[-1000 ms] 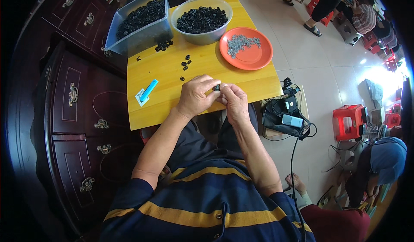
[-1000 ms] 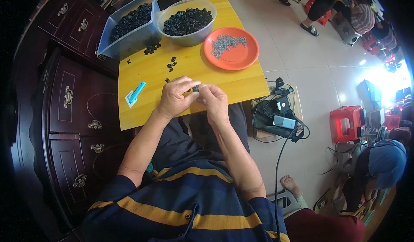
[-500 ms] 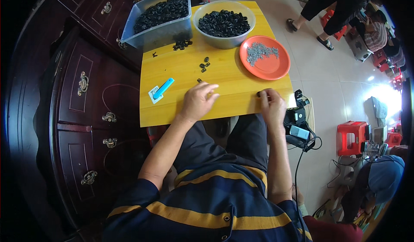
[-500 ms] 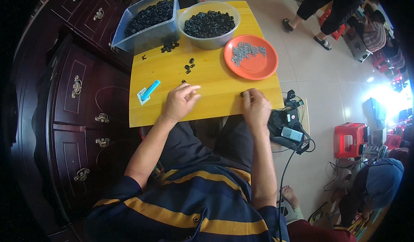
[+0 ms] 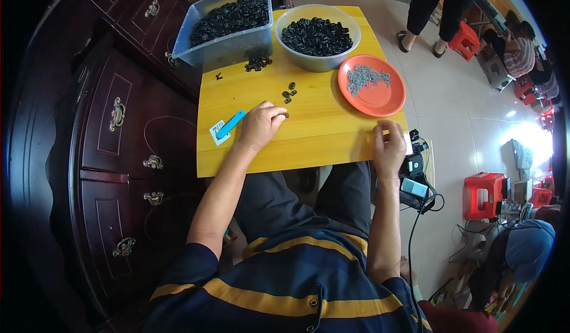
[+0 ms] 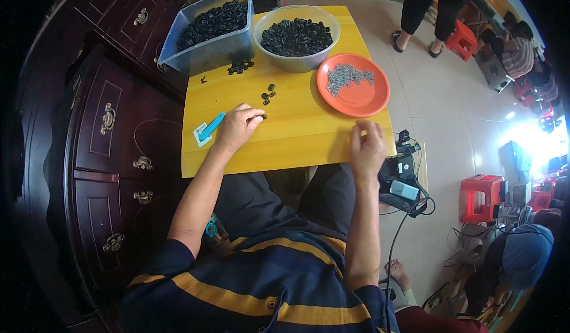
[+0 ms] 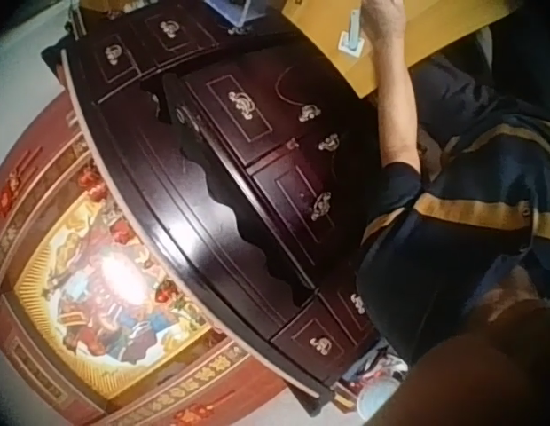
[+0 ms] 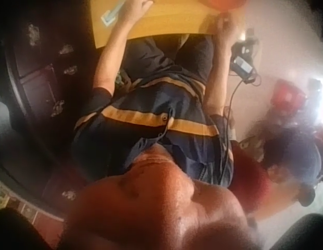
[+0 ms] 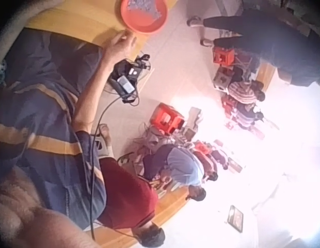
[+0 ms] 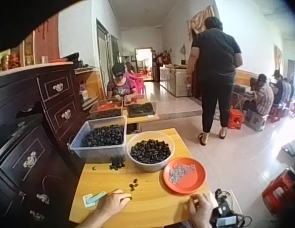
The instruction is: The person assembles small black plastic components by hand, inserting metal pins into pre-drilled holes.
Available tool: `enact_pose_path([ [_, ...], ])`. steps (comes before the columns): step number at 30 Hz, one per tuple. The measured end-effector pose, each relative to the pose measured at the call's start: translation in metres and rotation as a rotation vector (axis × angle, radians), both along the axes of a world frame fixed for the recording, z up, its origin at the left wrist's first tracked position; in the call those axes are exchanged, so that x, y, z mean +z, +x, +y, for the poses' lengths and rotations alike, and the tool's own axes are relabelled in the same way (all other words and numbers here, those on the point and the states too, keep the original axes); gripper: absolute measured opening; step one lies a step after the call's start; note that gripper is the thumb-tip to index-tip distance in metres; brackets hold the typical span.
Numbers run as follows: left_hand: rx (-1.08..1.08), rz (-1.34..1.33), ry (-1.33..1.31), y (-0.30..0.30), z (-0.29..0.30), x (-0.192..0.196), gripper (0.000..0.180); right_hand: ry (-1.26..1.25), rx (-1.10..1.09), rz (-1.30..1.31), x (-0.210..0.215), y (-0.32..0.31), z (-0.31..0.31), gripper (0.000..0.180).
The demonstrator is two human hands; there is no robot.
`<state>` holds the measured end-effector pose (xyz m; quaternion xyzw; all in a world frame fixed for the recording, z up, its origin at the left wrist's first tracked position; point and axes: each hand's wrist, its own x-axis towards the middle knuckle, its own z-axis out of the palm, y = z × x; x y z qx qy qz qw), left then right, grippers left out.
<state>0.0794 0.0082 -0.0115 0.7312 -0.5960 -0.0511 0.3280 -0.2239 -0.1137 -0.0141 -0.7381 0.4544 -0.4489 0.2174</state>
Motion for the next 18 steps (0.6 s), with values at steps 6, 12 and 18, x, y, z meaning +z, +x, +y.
enact_pose_path([
  [6, -0.021, 0.081, 0.034, -0.014, -0.001, 0.006, 0.009, 0.317, 0.379, -0.214, -0.005, 0.057, 0.046, 0.01],
  [12, -0.305, 0.456, -0.075, -0.067, 0.003, 0.047, 0.005, 1.062, 0.603, -0.604, 0.003, 0.076, 0.056, 0.027],
  [18, -0.386, 0.45, -0.01, -0.079, -0.02, 0.052, 0.007, 1.24, 0.633, -0.847, 0.003, 0.056, 0.041, 0.021],
])
